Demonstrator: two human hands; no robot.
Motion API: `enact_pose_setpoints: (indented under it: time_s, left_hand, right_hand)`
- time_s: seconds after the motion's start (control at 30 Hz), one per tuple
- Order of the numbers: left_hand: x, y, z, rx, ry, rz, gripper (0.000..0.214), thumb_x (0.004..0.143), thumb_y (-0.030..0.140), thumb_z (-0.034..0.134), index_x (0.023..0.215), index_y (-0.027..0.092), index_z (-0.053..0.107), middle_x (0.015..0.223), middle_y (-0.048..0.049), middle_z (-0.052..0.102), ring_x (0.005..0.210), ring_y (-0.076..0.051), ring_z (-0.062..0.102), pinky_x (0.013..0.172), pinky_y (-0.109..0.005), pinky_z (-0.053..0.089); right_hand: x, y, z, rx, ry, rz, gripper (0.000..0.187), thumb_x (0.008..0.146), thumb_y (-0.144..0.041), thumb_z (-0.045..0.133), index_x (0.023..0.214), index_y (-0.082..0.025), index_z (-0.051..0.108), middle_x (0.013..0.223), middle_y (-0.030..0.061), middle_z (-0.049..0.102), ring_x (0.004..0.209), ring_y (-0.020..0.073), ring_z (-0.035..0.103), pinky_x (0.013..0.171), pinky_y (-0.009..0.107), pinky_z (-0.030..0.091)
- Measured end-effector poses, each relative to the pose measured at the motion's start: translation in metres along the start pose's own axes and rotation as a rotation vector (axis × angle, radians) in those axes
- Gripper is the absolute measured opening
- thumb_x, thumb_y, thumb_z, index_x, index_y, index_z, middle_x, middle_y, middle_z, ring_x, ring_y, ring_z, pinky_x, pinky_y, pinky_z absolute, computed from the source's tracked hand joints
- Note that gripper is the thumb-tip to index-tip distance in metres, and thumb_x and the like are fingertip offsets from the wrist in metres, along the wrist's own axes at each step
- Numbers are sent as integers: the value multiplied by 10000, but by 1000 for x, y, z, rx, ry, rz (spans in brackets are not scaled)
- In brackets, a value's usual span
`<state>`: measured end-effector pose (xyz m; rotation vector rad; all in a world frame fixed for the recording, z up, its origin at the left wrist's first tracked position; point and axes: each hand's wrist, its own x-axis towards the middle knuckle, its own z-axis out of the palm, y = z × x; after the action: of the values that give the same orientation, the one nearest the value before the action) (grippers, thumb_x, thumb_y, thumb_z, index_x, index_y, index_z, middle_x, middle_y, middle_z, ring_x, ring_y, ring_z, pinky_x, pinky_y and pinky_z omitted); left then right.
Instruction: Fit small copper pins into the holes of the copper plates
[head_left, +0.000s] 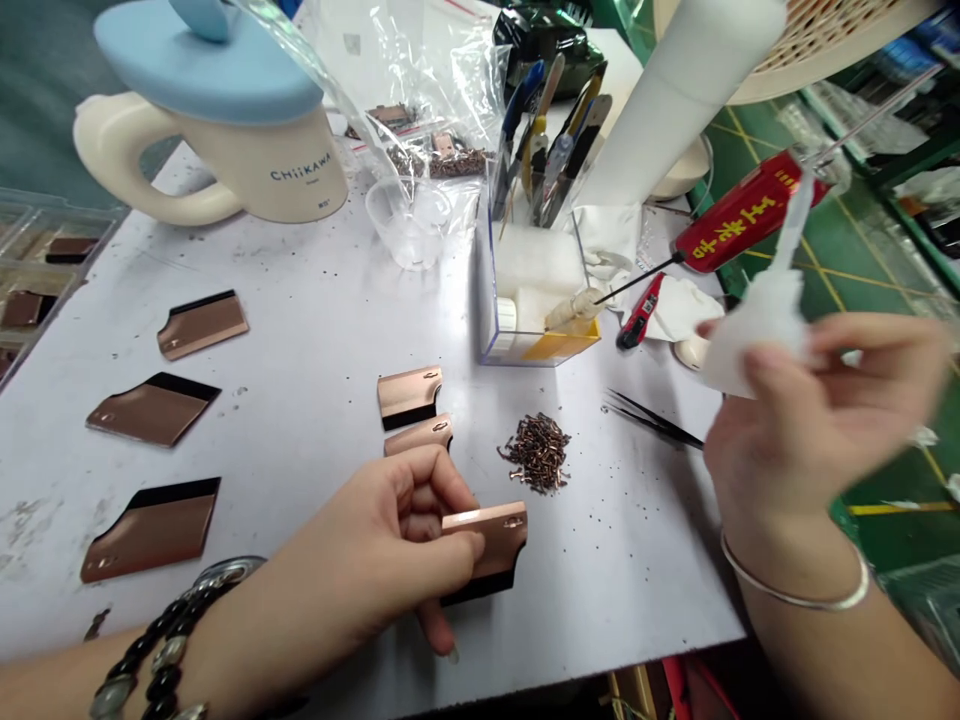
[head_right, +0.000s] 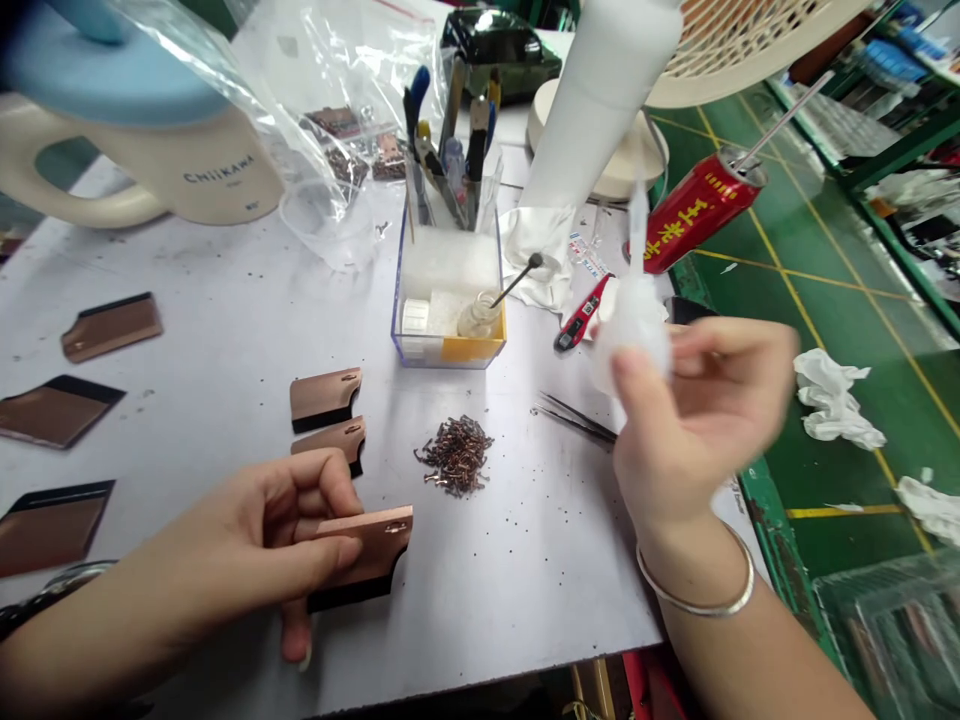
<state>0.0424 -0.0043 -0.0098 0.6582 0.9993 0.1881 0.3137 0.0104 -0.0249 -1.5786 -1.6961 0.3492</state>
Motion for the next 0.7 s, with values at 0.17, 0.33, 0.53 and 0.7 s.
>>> enact_pose_setpoints:
  time_s: [0.17, 0.33, 0.53, 0.7]
  left_hand:
    - [-2, 1, 5, -7, 43, 40, 270, 709, 241, 729, 673, 189, 467, 691, -8, 636, 668, -154, 603, 383, -170, 530]
    - [-1, 0, 5, 13, 56, 49, 286, 685, 255, 748, 655, 188, 471, 643, 8, 591, 655, -158, 609, 380, -176, 533]
    - [-1, 0, 1, 16, -12, 48, 278, 728, 262, 730, 688, 192, 464, 650, 23, 579, 619, -123, 569, 414, -186, 549]
    - [0, 0, 0, 1, -40, 31, 319, 738, 298, 744, 708, 195, 443, 634, 33, 587, 585, -93, 515, 419, -166, 540]
  right_hand:
    - [14, 13, 11, 6, 21, 2, 386, 762, -349, 694, 1015, -274, 413, 864, -5, 582, 782, 188, 621, 630, 332, 515]
    - [21, 16, 22, 106, -42, 69, 400, 751, -285, 705, 972, -267, 373, 836, -16, 606, 783, 196, 640, 692, 365, 519]
    - [6, -19, -7, -196, 11, -251, 245, 772, -217, 714, 922, -235, 520, 881, 21, 567, 838, 201, 551, 726, 369, 436]
    - [-12, -39, -20, -261, -773, -283, 35, 879, -229, 610, 890, -255, 590, 958, 22, 574, 918, 226, 479, 800, 403, 364]
